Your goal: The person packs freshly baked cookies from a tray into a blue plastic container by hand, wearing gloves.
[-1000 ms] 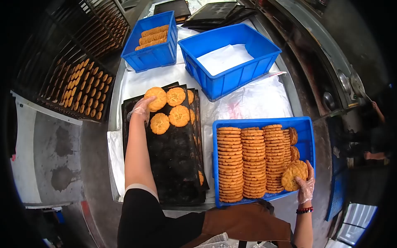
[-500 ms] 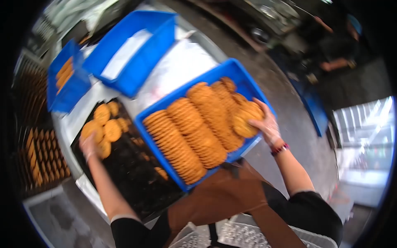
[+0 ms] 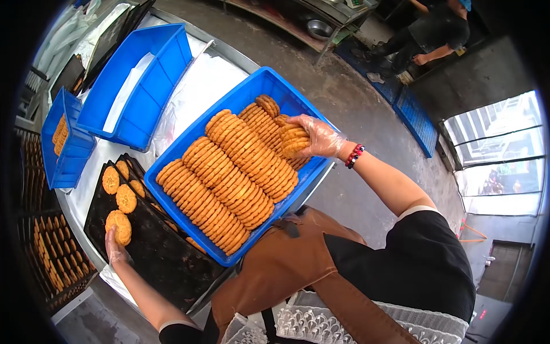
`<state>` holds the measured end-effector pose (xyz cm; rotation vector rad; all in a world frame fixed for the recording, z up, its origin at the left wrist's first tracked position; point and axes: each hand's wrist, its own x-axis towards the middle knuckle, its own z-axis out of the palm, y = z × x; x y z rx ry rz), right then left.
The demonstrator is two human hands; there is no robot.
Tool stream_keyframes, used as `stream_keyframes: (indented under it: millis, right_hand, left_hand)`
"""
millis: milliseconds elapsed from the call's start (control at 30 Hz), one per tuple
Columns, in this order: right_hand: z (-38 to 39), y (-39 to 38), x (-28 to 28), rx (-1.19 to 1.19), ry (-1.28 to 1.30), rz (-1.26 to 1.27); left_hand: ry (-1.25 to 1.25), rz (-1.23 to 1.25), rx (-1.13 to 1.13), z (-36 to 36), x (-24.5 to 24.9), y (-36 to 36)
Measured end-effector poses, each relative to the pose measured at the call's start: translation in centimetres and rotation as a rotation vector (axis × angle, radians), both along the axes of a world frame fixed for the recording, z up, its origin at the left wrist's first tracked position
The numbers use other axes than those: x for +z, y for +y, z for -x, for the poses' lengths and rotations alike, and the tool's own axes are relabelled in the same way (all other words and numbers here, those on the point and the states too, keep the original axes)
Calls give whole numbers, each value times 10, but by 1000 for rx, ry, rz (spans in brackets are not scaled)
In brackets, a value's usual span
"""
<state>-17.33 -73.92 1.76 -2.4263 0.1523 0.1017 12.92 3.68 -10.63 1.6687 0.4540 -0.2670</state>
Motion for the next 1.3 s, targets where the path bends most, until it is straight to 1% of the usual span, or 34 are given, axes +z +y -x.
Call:
stream_keyframes:
  millis: [33, 100, 167, 200, 233, 300, 367, 433, 500, 567, 633, 700, 733, 767, 833, 867, 900, 933, 967, 1000, 1033, 1067, 1133, 1167, 1233, 1300]
  right_hand:
    - [1, -2, -2, 2, 0, -3]
    - [0, 0, 0, 54, 137, 64]
    - [5, -2, -6, 79, 124, 83]
    - [4, -1, -7, 101, 96, 71]
    - [3, -1, -8, 125, 66, 57]
    - [2, -3, -8, 160, 41, 76]
    - [1, -9, -9, 254, 65, 186]
    - [4, -17, -12, 281, 57, 198]
    - [5, -24, -13, 315, 47, 210]
    - [8, -31, -13, 358, 40, 118]
    - [10, -33, -15, 401, 47, 95]
    - [9, -35, -25, 527, -80, 74]
    - [7, -34, -17, 501, 1, 74]
    - [7, -37, -19, 508, -8, 66]
    - [8, -44, -24, 544, 52, -58]
    - [8, -46, -28, 547, 34, -60]
    - [7, -48, -29, 550, 25, -64]
    - [5, -50, -29, 563, 34, -118]
    - [5, -52, -30, 577, 42, -172]
    - [4, -53, -32, 550, 90, -213]
    - [6, -55, -33, 554, 80, -216]
    - [9, -57, -33, 532, 96, -224]
    - [16, -63, -42, 497, 109, -258]
    - [18, -66, -40, 493, 102, -259]
    - [24, -70, -34, 416, 153, -319]
    - [32, -71, -38, 391, 104, -340]
  left_hand:
    - [-36, -4, 6, 2, -3, -2]
    - [-71, -11, 9, 7, -3, -17]
    - [-284, -153, 157, 20, -7, -44]
    - [-337, -226, 129, 27, -2, -52]
    - [-336, -231, 135, 28, -2, -56]
    - [-257, -300, 206, 30, -1, -60]
    - [-256, -326, 233, 39, 2, -65]
    - [-241, -408, 362, 49, 9, -74]
    - [-214, -460, 411, 68, 42, -96]
    - [-235, -291, 510, 84, 73, -117]
    - [-269, -298, 509, 100, 106, -144]
    - [-475, -310, 437, 111, 136, -178]
    - [-512, -328, 415, 117, 160, -213]
    - [-582, -377, 355, 128, 182, -253]
    - [-677, -153, 246, 153, 214, -343]
    - [-701, -315, 117, 162, 221, -374]
    - [-818, -474, -41, 168, 216, -402]
    - [-818, -435, -119, 185, 225, -452]
    - [-714, -170, -201, 198, 220, -492]
    - [-683, -334, -311, 209, 213, -522]
    - [-802, -549, -457, 216, 198, -548]
    - [-971, -541, -598, 217, 186, -572]
    - [-1013, -596, -700, 225, 148, -609]
    - [-1019, -599, -705, 229, 135, -620]
    - [-951, -550, -838, 237, 117, -636]
    - [-908, -539, -868, 243, 109, -642]
